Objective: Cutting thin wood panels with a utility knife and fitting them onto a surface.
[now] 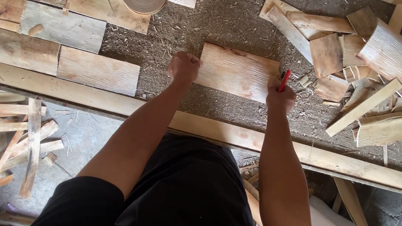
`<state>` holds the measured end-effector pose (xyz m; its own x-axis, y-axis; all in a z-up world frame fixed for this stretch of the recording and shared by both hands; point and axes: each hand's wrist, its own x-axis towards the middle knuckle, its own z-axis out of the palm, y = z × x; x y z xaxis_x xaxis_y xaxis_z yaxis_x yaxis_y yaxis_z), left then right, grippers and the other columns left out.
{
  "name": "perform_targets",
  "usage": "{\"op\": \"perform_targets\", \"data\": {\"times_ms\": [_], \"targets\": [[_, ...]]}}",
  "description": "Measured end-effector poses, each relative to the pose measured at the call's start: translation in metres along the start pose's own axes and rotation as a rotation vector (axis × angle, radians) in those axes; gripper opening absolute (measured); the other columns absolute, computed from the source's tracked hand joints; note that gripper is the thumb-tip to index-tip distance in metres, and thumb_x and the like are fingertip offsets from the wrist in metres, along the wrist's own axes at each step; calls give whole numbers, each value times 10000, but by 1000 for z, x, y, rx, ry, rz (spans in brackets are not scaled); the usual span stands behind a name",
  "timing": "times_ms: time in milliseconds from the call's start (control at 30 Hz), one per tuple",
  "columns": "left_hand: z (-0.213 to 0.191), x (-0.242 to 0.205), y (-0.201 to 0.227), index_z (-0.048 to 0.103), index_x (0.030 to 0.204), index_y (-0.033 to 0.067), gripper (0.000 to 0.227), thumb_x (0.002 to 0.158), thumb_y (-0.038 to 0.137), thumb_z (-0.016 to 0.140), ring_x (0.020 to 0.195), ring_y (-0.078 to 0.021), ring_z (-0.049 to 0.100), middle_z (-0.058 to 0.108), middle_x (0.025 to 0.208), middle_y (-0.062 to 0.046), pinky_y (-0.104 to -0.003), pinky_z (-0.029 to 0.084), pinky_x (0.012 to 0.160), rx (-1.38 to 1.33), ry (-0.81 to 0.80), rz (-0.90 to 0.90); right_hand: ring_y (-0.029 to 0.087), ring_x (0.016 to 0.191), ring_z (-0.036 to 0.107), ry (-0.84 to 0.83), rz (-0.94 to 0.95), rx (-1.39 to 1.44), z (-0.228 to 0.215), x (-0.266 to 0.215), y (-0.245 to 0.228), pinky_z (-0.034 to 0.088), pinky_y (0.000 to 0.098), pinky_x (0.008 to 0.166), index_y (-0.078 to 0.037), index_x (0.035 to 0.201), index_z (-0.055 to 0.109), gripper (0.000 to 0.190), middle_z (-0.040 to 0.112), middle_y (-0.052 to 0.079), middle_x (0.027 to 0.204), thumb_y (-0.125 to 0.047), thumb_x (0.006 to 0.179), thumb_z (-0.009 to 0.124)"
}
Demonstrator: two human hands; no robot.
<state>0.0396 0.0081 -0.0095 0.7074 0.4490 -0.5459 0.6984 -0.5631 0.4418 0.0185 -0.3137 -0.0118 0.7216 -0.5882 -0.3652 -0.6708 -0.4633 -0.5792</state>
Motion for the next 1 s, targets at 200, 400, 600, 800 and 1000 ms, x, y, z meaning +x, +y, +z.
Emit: {"op": "perform_targets", "data": {"times_ms": [200,400,600,800,1000], "targets": [[-5,-7,7,781,843,250,133,866,370,834,615,-64,660,768,821,61,-281,527,510,30,-29,-52,182,704,700,-15,-54,39,1,2,3,565,382,653,-100,904,777,233,748,45,785,-294,812,867],[-5,-11,10,782,809,258,142,813,372,867,650,-71,661,767,810,63,-303,499,548,-12,24,-72,217,718,709,42,-176,-49,4,5,9,561,409,694,-96,883,780,262,738,70,775,-312,775,883],[-6,-18,18,749,877,248,143,886,381,802,623,-89,618,732,834,32,-344,557,572,-10,-18,-157,219,700,679,-32,-151,-26,-3,-7,1,542,410,682,-76,832,743,283,721,68,768,-323,787,874],[26,-1,0,683,1021,196,151,965,332,716,617,-99,570,698,817,9,-356,495,594,8,63,-101,206,692,669,-29,-182,-81,-4,-10,-3,540,400,689,-89,851,733,343,717,56,773,-370,743,898],[36,1,-2,664,1040,163,136,1017,297,648,612,-116,580,671,831,-31,-325,498,531,145,73,-29,232,736,676,-19,-202,-143,-1,-11,-2,556,427,719,-82,929,687,447,712,71,838,-400,720,920]]}}
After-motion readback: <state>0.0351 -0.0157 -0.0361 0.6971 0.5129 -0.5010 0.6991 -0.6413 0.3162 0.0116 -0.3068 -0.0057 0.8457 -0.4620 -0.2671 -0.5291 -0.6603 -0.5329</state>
